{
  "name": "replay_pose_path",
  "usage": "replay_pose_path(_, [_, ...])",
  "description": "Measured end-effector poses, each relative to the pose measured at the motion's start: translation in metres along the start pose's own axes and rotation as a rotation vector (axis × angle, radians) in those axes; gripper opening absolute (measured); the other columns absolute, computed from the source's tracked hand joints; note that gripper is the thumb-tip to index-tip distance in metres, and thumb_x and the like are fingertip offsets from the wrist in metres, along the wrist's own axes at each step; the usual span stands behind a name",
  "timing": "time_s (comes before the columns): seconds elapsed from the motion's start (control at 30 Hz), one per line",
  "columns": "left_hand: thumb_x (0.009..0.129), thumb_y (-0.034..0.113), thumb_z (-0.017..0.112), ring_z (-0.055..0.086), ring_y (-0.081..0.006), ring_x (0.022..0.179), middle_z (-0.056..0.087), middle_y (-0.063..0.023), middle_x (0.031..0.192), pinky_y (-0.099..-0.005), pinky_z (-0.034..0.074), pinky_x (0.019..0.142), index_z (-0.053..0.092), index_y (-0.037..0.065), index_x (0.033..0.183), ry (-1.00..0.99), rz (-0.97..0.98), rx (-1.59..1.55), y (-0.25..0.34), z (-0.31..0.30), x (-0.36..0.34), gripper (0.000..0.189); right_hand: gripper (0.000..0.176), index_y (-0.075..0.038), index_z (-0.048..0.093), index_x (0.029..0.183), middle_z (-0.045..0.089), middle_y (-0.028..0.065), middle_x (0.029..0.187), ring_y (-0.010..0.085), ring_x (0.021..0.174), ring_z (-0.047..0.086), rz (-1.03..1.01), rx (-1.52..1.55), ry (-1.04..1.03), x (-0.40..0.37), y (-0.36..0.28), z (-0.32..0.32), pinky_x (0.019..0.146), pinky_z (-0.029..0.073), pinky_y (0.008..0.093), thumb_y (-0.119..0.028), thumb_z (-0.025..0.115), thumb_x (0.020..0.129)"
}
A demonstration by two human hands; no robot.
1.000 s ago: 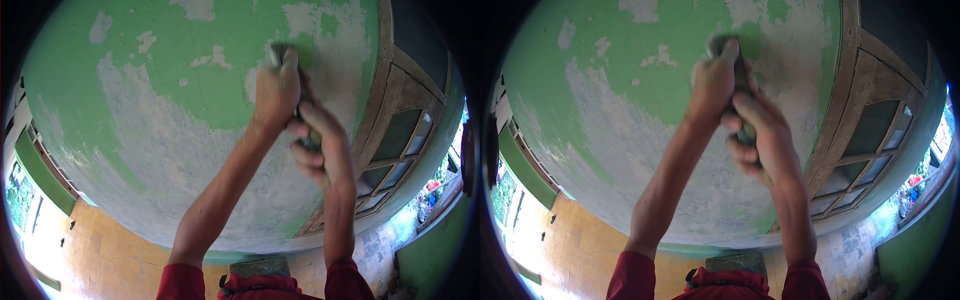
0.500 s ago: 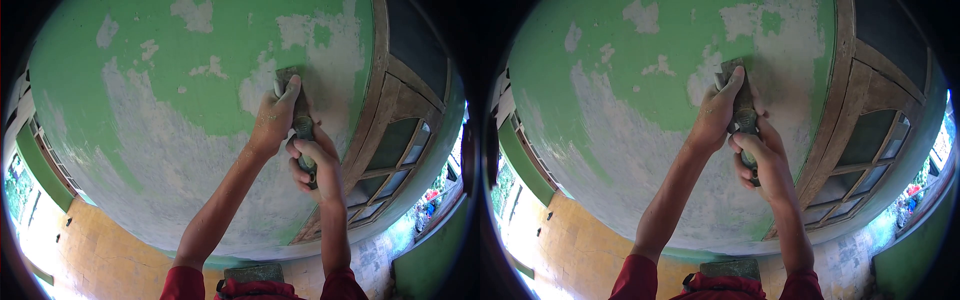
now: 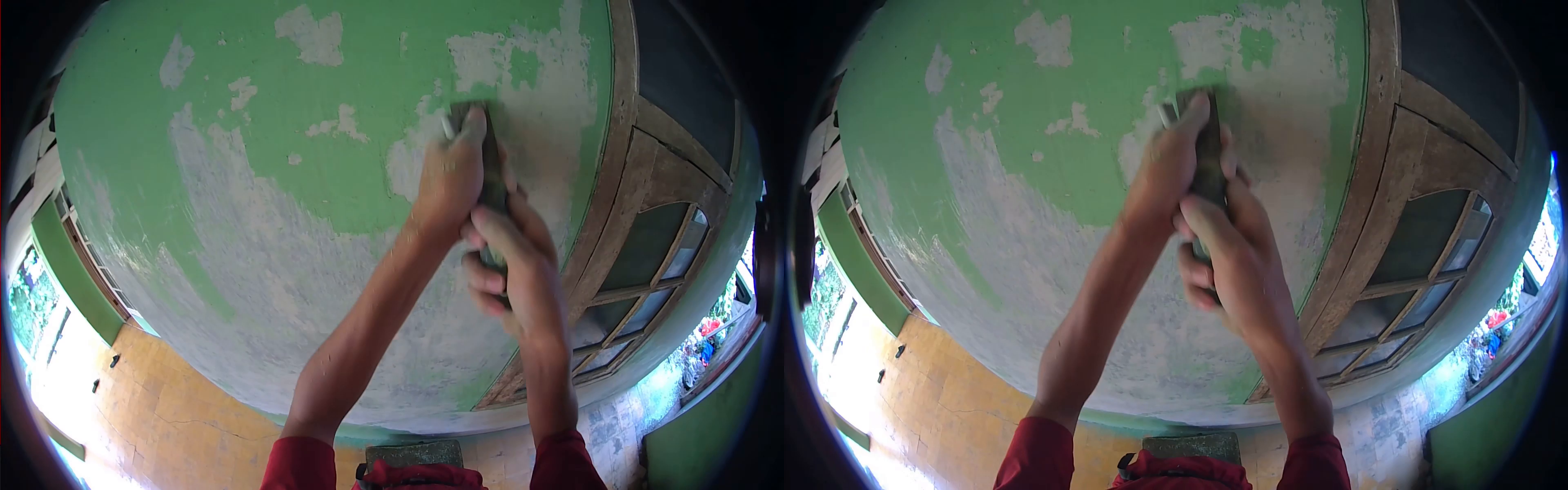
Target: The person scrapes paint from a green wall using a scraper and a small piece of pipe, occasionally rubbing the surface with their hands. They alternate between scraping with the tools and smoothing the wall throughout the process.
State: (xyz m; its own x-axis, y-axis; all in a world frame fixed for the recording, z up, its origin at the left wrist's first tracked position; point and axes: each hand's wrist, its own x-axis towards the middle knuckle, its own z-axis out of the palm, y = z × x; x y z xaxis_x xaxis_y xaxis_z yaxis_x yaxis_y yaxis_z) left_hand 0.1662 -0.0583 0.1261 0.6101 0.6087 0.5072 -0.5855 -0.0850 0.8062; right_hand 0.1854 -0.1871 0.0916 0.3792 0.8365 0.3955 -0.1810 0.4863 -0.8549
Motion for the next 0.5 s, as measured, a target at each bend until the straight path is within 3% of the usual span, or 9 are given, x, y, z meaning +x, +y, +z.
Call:
replay_pose_path(0.23, [0.105,0.04,0.046,0.061,-0.0186,0.059,0.062,-0.0066,0.07,-0.0311,0.051,0.052,0.059,0.005,0.089,0.023,0.07,0.142,0.04,0.011,0.029,0.041,0.011,-0.014,0.051,0.105,0.05,-0.0035,0.085,0.0,0.048,0.035,-0.083,0.009,-0.096,0.034,-0.03,-0.001,0.034,0.023,0.0179,-0.018,0.057,0.098])
replay_pose_path(0.37, [0.105,0.039,0.044,0.062,-0.0197,0.062,0.063,-0.0079,0.075,-0.033,0.052,0.056,0.057,0.005,0.091,0.049,0.101,0.079,0.008,-0.001,0.025,0.039,0.01,-0.013,0.05,0.102,0.049,-0.004,0.085,-0.0004,0.05,0.036,-0.002,0.025,-0.088,0.013,-0.016,-0.002,0.035,0.023,0.0175,-0.018,0.057,0.098])
replay_pose_path(0.43, [0.105,0.037,0.045,0.062,-0.0205,0.06,0.063,-0.0085,0.076,-0.0345,0.052,0.055,0.058,0.004,0.092,0.144,0.123,0.107,0.033,0.008,0.037,0.038,0.015,-0.013,0.052,0.111,0.049,-0.0037,0.085,-0.0001,0.05,0.037,-0.044,0.026,-0.111,0.04,-0.035,0.003,0.035,0.023,0.0176,-0.017,0.057,0.098])
replay_pose_path(0.5, [0.105,0.035,0.047,0.061,-0.0199,0.058,0.063,-0.0083,0.075,-0.0343,0.051,0.053,0.059,0.003,0.094,0.038,0.131,0.155,0.059,0.013,0.036,0.036,0.022,-0.013,0.053,0.119,0.049,-0.0034,0.085,0.0002,0.05,0.037,-0.088,0.017,-0.131,0.045,-0.04,0.005,0.034,0.023,0.0176,-0.017,0.056,0.098])
